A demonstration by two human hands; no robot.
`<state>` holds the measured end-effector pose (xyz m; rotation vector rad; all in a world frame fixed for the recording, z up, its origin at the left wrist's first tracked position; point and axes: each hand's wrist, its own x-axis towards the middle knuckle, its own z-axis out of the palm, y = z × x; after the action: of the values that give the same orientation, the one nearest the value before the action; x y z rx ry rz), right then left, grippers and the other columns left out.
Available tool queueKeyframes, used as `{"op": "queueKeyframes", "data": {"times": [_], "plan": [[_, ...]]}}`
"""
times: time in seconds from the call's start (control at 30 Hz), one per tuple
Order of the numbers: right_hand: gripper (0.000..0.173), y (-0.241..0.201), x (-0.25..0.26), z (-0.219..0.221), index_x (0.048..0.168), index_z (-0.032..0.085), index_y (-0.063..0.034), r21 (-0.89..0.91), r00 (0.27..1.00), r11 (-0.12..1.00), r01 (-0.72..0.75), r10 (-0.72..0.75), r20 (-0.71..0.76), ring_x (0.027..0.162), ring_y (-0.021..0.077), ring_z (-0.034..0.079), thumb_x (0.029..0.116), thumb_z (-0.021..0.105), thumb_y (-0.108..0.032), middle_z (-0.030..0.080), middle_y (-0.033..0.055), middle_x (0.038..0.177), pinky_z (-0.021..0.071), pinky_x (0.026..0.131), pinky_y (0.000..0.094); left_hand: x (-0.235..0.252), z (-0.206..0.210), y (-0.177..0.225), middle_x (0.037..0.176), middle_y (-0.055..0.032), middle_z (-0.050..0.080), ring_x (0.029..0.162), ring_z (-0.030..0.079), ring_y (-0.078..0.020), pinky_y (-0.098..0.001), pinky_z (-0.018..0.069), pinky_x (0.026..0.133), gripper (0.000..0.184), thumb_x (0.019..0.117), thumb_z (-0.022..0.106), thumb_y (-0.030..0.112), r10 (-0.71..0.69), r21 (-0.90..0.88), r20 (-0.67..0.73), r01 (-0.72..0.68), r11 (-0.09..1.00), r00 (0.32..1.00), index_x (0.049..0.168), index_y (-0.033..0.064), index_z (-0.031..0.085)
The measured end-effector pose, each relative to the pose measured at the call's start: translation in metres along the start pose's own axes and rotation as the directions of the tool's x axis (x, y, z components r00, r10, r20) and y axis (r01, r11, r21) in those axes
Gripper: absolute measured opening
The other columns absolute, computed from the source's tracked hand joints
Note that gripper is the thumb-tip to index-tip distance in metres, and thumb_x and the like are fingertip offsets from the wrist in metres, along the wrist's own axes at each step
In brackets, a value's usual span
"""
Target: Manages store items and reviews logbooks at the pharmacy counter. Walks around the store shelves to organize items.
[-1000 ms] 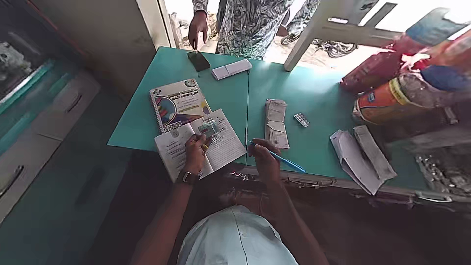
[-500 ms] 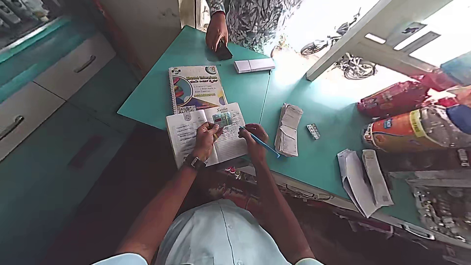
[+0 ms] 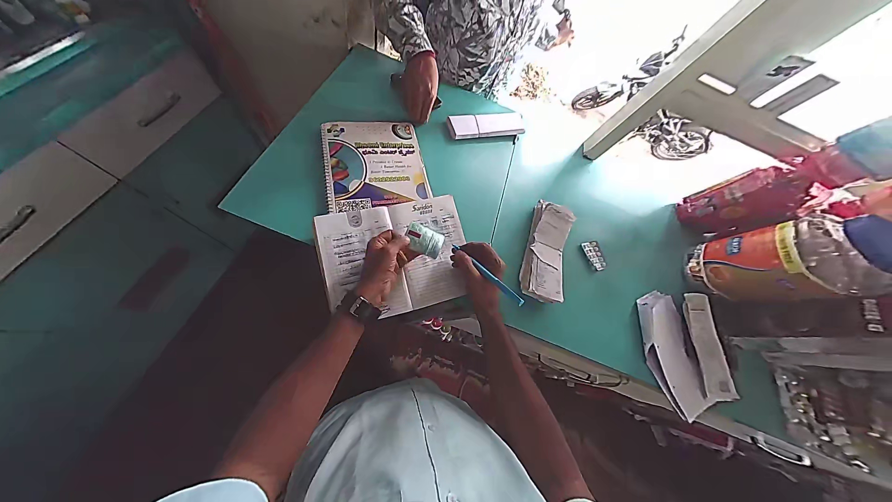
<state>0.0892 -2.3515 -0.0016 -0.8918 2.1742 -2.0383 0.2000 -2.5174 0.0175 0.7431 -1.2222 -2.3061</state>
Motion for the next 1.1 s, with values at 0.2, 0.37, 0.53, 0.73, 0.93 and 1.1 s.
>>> {"op": "queueKeyframes", "data": {"times": [0.2, 0.37, 0.53, 0.73, 0.93, 1.1], "plan": [[0.008, -0.003, 0.002, -0.007, 0.096, 0.072, -0.0014, -0.058, 0.999, 0.998, -0.035, 0.037, 0.03, 0.063, 0.0112, 0.067, 0.0906, 0.069, -0.007, 0.072, 0.0036, 0.079, 0.0592, 0.059, 0.0289, 0.02, -0.009, 0.021, 0.071, -0.0023, 0.062, 0.062, 0.064, -0.0114, -0.0322, 0.0604, 0.064, 0.014, 0.0918, 0.066, -0.003, 0.216, 0.323, 0.126, -0.246, 0.914, 0.968, 0.084, 0.0037, 0.056], [0.006, 0.001, 0.001, -0.01, 0.085, 0.074, -0.0049, -0.265, 0.998, 0.964, 0.033, -0.015, 0.068, 0.06, 0.0052, 0.064, 0.0842, 0.073, -0.01, 0.07, 0.0001, 0.072, 0.0555, 0.059, 0.0266, 0.02, -0.013, 0.022, 0.086, -0.0072, 0.07, 0.069, 0.067, -0.0114, -0.029, 0.0591, 0.067, 0.026, 0.095, 0.066, -0.001, 0.148, 0.434, 0.238, -0.242, 0.868, 0.96, 0.119, 0.0017, 0.056], [0.007, 0.001, 0.0, -0.008, 0.082, 0.075, -0.0079, -0.37, 0.996, 0.927, 0.055, -0.024, 0.09, 0.063, 0.0056, 0.064, 0.0853, 0.073, -0.014, 0.071, -0.0002, 0.073, 0.0546, 0.061, 0.0291, 0.027, -0.019, 0.014, 0.096, -0.0108, 0.072, 0.078, 0.071, -0.0149, -0.0327, 0.0621, 0.075, 0.022, 0.0958, 0.065, -0.002, 0.186, 0.392, 0.219, -0.261, 0.882, 0.958, 0.117, -0.0033, 0.064], [0.006, 0.003, 0.001, -0.006, 0.081, 0.075, -0.0074, -0.35, 0.997, 0.936, 0.038, -0.011, 0.08, 0.061, 0.0068, 0.065, 0.0851, 0.075, -0.013, 0.071, 0.0002, 0.072, 0.056, 0.061, 0.0307, 0.032, -0.02, 0.011, 0.099, -0.0108, 0.073, 0.079, 0.071, -0.0136, -0.0313, 0.0618, 0.075, 0.019, 0.0946, 0.065, -0.005, 0.198, 0.392, 0.218, -0.271, 0.879, 0.956, 0.114, -0.0041, 0.068], [0.007, 0.004, 0.001, -0.008, 0.082, 0.076, -0.0087, -0.388, 0.996, 0.92, 0.044, -0.009, 0.09, 0.062, 0.0078, 0.065, 0.0857, 0.074, -0.014, 0.071, -0.0001, 0.073, 0.056, 0.062, 0.0321, 0.032, -0.022, 0.01, 0.101, -0.011, 0.073, 0.086, 0.072, -0.0154, -0.034, 0.0621, 0.08, 0.019, 0.0958, 0.063, -0.005, 0.215, 0.308, 0.178, -0.262, 0.914, 0.96, 0.114, -0.0044, 0.067], [0.007, 0.005, 0.001, -0.007, 0.081, 0.075, -0.0075, -0.366, 0.996, 0.929, 0.058, -0.026, 0.09, 0.062, 0.0079, 0.065, 0.0855, 0.074, -0.012, 0.071, 0.0007, 0.073, 0.0561, 0.061, 0.0316, 0.031, -0.027, 0.012, 0.101, -0.0063, 0.069, 0.087, 0.07, -0.0141, -0.033, 0.0605, 0.083, 0.018, 0.0989, 0.057, -0.005, 0.167, -0.069, 0.005, -0.167, 0.984, 0.986, 0.115, 0.0004, 0.061]]}}
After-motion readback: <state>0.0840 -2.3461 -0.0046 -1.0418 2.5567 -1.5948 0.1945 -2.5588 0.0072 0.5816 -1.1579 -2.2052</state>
